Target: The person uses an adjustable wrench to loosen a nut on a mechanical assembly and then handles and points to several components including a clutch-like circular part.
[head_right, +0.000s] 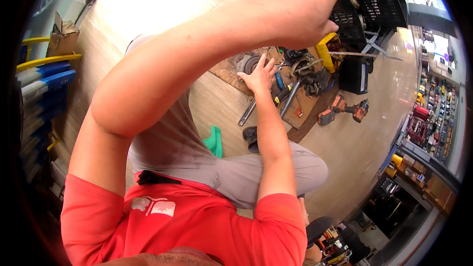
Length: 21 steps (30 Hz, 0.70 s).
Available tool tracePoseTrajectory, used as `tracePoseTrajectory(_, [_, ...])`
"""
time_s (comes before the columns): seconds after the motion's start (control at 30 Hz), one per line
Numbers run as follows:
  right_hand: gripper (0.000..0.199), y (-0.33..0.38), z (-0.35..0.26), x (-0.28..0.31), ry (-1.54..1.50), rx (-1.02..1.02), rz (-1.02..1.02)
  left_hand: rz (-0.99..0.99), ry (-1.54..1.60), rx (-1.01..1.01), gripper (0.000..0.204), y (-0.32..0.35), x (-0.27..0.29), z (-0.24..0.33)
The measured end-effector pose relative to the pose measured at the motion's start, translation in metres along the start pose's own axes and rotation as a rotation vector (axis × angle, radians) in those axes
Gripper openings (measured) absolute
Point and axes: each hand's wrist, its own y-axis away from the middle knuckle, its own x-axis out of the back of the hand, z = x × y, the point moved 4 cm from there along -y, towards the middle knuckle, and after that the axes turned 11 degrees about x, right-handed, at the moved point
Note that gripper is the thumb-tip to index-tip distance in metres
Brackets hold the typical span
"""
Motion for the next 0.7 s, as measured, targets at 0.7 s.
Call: tracePoseTrajectory(0.7, [0.112, -0.003, -0.008, 0.012, -0.024, 0.019, 0.074, -0.039, -0.078, 0.027, 0.041, 0.001, 0.008, -0.018])
